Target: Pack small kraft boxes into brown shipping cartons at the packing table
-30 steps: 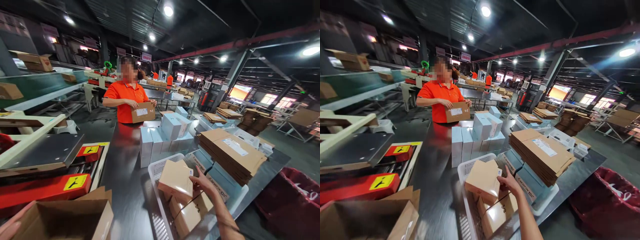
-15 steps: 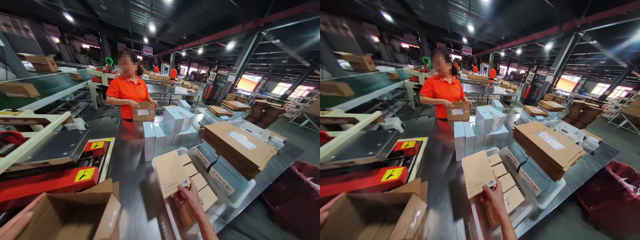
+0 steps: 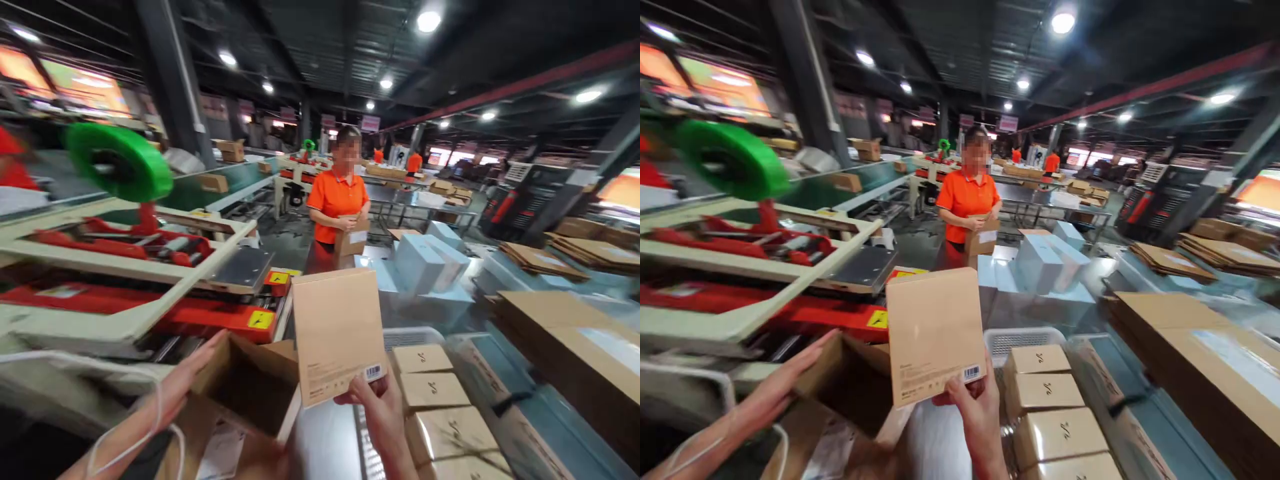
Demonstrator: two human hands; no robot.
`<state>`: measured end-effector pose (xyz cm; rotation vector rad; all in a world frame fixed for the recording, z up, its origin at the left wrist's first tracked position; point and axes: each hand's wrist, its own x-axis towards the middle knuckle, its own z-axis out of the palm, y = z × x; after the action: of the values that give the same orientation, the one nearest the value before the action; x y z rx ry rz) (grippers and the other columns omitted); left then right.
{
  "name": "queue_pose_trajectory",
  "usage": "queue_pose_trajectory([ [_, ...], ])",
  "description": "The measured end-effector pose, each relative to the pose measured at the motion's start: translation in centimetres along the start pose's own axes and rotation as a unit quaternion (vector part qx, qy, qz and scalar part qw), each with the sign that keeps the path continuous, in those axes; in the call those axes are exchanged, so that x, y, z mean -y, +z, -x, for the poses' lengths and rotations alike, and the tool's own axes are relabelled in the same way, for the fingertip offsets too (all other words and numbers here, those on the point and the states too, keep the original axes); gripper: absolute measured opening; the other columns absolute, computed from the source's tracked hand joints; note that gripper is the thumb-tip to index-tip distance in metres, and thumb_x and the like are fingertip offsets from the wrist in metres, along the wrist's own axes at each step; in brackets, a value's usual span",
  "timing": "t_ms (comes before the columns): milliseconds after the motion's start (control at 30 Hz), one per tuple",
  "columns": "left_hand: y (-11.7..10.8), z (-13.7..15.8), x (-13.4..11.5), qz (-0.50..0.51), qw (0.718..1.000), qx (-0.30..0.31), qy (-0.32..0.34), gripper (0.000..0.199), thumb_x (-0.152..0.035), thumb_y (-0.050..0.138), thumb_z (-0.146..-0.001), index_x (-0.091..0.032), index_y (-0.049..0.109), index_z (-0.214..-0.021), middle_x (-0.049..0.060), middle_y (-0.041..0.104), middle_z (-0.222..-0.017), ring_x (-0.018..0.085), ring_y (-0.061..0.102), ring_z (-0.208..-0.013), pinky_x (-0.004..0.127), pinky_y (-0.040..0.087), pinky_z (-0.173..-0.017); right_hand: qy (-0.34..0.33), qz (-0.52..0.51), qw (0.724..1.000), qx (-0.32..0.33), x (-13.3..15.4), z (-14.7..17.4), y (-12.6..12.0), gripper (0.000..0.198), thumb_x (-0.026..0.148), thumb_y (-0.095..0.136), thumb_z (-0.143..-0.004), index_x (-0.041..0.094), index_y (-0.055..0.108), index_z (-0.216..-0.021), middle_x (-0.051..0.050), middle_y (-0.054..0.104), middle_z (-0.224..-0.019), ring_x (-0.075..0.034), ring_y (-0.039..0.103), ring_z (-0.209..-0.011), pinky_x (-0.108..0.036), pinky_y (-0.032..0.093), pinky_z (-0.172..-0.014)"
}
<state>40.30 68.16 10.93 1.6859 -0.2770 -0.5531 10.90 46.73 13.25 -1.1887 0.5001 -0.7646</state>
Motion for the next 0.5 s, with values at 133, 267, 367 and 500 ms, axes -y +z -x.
queue_pose_trajectory([
  [133, -0.1, 0.1, 1.2, 0.143, 0.989, 0.029, -0.030, 0.079, -0.051, 0.079, -0.065, -0.017, 0.057, -0.132, 0.011, 0.076, -0.118, 0.036, 0.071, -0.108, 0.044, 0.055, -0.089, -0.045, 0.203, 0.970, 0.127, -2.2, -0.6, 4.3, 0.091, 0.047, 0.066, -0.088, 0.020, 0.015, -0.159, -0.012, 0.074, -0.112, -0.026, 0.073, -0.094, -0.037, 0.062, -0.078],
  [267, 0.6, -0.2, 2.4, 0.103, 0.991, -0.081, 0.019, 0.049, -0.049, 0.070, -0.069, -0.018, 0.065, -0.106, 0.006, 0.077, -0.096, 0.030, 0.072, -0.092, 0.036, 0.054, -0.074, -0.143, 0.500, 0.824, 0.225, -5.0, -1.4, 3.1, 0.064, 0.040, 0.056, -0.092, 0.029, 0.040, -0.153, -0.011, 0.077, -0.103, -0.029, 0.074, -0.076, -0.037, 0.061, -0.066],
  [367, 1.5, 0.1, 2.8, 0.037, 0.987, -0.140, 0.069, 0.035, -0.052, 0.064, -0.070, -0.020, 0.064, -0.084, 0.003, 0.071, -0.081, 0.028, 0.068, -0.086, 0.036, 0.050, -0.076, -0.152, 0.524, 0.805, 0.234, -5.8, -2.8, 1.2, 0.072, 0.036, 0.058, -0.090, 0.034, 0.030, -0.157, -0.010, 0.062, -0.139, -0.027, 0.072, -0.103, -0.035, 0.062, -0.078],
  [500, 1.8, 2.9, 2.0, -0.065, 0.989, -0.056, 0.124, 0.028, -0.049, 0.068, -0.073, -0.022, 0.072, -0.069, 0.007, 0.077, -0.088, 0.031, 0.067, -0.094, 0.042, 0.047, -0.090, -0.124, 0.472, 0.838, 0.243, -7.9, -4.8, 1.8, 0.086, 0.027, 0.064, -0.085, 0.029, 0.022, -0.159, -0.009, 0.033, -0.162, -0.026, 0.040, -0.145, -0.038, 0.051, -0.106],
])
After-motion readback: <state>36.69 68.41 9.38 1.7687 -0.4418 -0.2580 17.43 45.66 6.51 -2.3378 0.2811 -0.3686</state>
